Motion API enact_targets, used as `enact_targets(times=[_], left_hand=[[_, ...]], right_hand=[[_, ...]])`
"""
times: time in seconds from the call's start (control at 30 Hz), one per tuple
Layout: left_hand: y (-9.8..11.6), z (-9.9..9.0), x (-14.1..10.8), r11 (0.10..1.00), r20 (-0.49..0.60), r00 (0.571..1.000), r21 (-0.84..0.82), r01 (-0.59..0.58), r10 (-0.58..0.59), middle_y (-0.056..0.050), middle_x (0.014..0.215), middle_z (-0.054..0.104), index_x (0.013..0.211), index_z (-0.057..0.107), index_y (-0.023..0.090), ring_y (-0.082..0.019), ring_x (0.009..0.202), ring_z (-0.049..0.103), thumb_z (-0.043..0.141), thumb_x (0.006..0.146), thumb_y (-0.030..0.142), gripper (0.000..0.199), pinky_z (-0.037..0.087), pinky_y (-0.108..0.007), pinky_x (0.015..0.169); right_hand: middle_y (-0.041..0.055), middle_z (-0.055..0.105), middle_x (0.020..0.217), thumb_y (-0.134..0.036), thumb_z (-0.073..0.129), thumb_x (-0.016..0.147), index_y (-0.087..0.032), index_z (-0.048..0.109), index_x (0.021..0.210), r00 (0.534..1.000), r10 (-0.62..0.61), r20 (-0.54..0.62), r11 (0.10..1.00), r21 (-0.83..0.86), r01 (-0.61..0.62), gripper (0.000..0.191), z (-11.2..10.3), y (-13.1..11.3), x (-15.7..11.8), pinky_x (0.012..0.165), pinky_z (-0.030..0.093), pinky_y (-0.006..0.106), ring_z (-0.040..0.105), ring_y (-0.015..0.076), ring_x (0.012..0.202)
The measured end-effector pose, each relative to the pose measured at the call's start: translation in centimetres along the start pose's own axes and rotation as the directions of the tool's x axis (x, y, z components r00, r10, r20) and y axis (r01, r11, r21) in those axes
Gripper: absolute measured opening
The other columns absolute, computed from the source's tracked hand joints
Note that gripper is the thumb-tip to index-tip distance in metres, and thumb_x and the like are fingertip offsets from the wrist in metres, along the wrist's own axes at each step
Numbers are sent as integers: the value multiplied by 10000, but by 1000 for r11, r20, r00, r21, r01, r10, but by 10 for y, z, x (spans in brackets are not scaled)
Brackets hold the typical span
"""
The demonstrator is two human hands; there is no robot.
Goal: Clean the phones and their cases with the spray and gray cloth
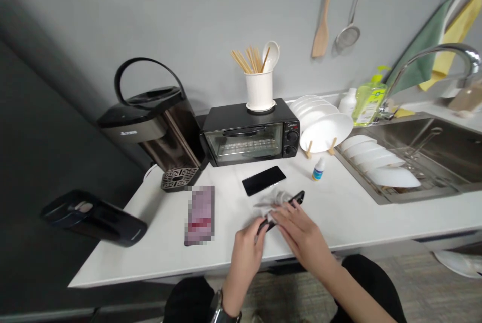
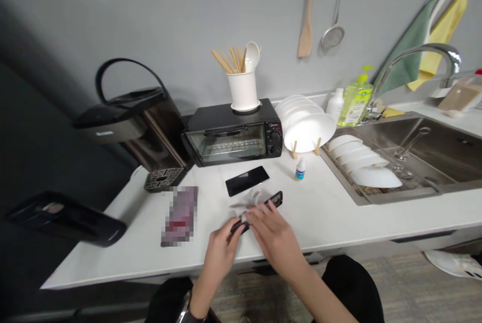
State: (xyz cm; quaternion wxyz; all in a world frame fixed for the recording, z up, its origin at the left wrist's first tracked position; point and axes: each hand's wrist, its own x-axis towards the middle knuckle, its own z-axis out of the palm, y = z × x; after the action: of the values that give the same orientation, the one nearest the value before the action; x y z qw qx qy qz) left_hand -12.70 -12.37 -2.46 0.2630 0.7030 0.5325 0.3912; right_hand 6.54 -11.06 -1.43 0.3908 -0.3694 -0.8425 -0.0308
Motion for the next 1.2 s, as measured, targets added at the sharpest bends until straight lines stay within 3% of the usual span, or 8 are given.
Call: enact_targets(times=[0.17, 0.33, 0.5, 0.67, 0.77, 0.9, 1.0, 1.2], left_hand=[[-4, 1, -3, 998, -30, 999, 59, -29, 30, -76, 969, 810, 1067, 711, 196, -228, 837, 777, 470, 981, 129, 265, 594, -309, 782], [-3, 3, 1, 999, -5, 999, 10, -38, 38, -42, 1140, 805, 1242, 694, 265, -205, 963, 788, 483, 1058, 215, 284, 595, -281, 863], [-6, 2, -1, 997, -3, 998, 33, -66, 66, -39, 1211, 791, 1282, 679, 273, -198, 1051, 777, 470, 1049, 179, 327, 593, -284, 930], [-14, 5, -2, 972, 6, 992, 199, -126, 128, -63, 934, 819, 1076, 730, 216, -217, 781, 790, 461, 975, 131, 299, 631, -303, 759], [-16, 7, -1, 953, -31, 989, 273, -133, 146, -57, 735, 779, 854, 725, 212, -226, 622, 750, 457, 947, 134, 294, 616, -308, 641], [-8, 5, 3, 987, -17, 995, 135, -92, 95, -68, 1011, 825, 1146, 732, 232, -224, 861, 799, 474, 1027, 211, 284, 627, -299, 799], [-5, 4, 6, 996, 13, 998, 66, -58, 57, -63, 1100, 820, 1208, 721, 254, -219, 918, 799, 479, 1040, 235, 296, 626, -303, 844], [-9, 4, 6, 997, 11, 1000, 76, -30, 30, -74, 876, 824, 934, 769, 204, -235, 757, 784, 468, 896, 122, 315, 648, -329, 741]], right_hand=[[135, 609, 1485, -305, 504, 1067, -152, 454, 1542, 975, -51, 217, 989, -125, 80, 501, 1, 0, -1, 1258, 325, 592, 490, 291, 1458], [249, 531, 1498, -495, 528, 1035, -92, 398, 1523, 972, 221, 74, 939, -286, -191, 645, -8, 49, -14, 1213, 292, 697, 378, 402, 1510], [306, 355, 1602, -568, 557, 1000, -63, 292, 1558, 947, 321, -14, 926, -207, -317, 798, 7, 26, -19, 1184, 336, 707, 251, 445, 1558], [235, 472, 1577, -556, 574, 1000, -74, 358, 1571, 983, 112, 149, 987, -132, -92, 778, 17, -24, -18, 1236, 318, 630, 297, 403, 1554], [179, 483, 1596, -567, 560, 1010, -98, 369, 1589, 968, -49, 248, 996, -56, 65, 769, 12, -20, -14, 1257, 342, 526, 358, 326, 1537], [216, 545, 1524, -538, 550, 1026, -71, 438, 1527, 984, 66, 168, 984, -175, -36, 694, 4, 15, -6, 1248, 311, 611, 388, 363, 1515], [273, 510, 1529, -576, 588, 990, -17, 438, 1503, 982, 161, 97, 972, -190, -141, 773, 7, 14, -5, 1240, 305, 636, 302, 413, 1550], [173, 438, 1633, -556, 582, 993, -113, 274, 1639, 953, -115, 282, 992, -11, 123, 841, 14, -11, -7, 1271, 303, 537, 309, 319, 1563]])
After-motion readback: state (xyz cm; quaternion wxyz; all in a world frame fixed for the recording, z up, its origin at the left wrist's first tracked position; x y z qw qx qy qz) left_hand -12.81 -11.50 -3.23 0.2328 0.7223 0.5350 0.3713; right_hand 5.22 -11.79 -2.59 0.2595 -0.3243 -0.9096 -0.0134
